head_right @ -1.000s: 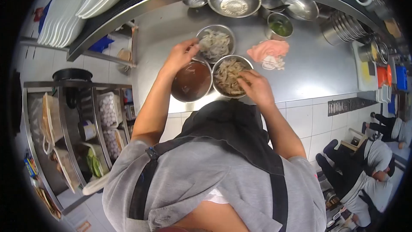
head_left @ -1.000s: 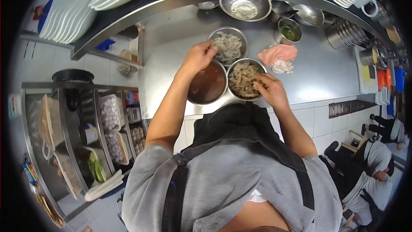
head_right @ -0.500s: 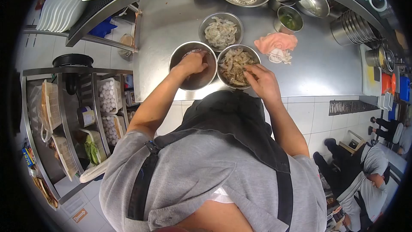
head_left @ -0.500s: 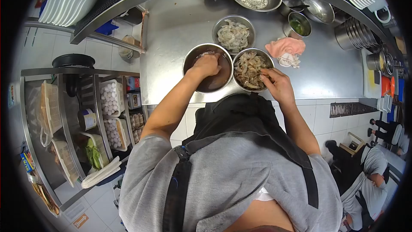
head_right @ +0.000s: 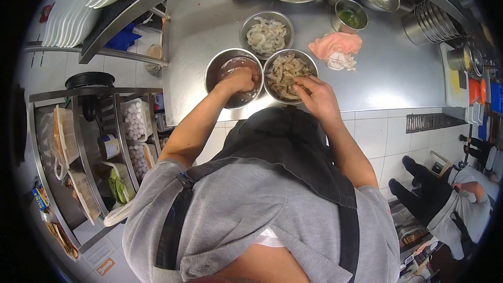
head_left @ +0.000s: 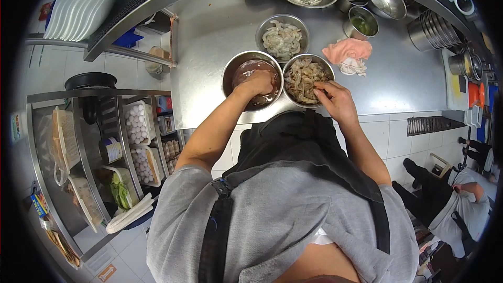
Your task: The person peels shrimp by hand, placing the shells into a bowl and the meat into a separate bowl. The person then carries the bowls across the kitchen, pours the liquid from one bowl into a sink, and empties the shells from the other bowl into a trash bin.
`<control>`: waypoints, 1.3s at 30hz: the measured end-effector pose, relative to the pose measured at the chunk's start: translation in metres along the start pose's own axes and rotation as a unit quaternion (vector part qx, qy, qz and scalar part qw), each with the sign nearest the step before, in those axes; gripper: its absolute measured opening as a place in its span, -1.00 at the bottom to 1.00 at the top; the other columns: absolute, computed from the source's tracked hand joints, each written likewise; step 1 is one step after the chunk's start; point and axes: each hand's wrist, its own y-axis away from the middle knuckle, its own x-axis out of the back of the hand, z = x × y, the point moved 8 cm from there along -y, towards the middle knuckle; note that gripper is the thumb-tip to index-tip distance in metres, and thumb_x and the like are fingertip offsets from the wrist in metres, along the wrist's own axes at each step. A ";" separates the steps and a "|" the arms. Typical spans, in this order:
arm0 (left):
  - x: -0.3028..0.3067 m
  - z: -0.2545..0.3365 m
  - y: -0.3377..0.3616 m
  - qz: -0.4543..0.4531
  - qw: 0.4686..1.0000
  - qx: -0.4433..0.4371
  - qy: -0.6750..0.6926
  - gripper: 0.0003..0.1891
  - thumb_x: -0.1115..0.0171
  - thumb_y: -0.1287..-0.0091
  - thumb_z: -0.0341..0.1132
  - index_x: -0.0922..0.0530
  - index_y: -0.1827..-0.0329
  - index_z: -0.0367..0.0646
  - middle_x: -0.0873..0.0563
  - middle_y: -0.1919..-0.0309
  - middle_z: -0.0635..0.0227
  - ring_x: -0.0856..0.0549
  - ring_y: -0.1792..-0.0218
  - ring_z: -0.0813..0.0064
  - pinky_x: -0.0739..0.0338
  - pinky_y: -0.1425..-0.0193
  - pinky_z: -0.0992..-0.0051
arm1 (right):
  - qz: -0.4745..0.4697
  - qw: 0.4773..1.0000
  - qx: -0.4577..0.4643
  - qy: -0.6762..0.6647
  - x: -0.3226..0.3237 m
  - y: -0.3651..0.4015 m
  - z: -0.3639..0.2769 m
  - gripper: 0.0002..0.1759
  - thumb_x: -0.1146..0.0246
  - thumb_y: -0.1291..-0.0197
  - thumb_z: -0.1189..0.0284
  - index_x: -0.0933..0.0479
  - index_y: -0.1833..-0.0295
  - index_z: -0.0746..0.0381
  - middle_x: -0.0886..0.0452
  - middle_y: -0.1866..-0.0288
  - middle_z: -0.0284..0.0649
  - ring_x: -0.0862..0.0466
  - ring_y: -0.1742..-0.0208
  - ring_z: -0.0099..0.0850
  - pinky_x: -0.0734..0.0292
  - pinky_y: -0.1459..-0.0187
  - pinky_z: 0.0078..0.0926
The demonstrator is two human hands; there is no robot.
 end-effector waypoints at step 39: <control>0.103 0.057 0.085 0.236 0.940 -0.107 0.222 -0.71 -0.26 -0.26 -0.54 -0.62 -0.05 -0.18 -0.76 0.18 0.25 -0.74 0.20 0.42 -0.62 0.02 0.45 | 0.002 0.998 0.068 0.019 -0.011 -0.022 -0.040 -0.74 -0.31 -0.23 0.39 -0.65 0.03 0.31 -0.69 0.16 0.01 -0.68 0.26 -0.06 -0.57 0.22 -0.25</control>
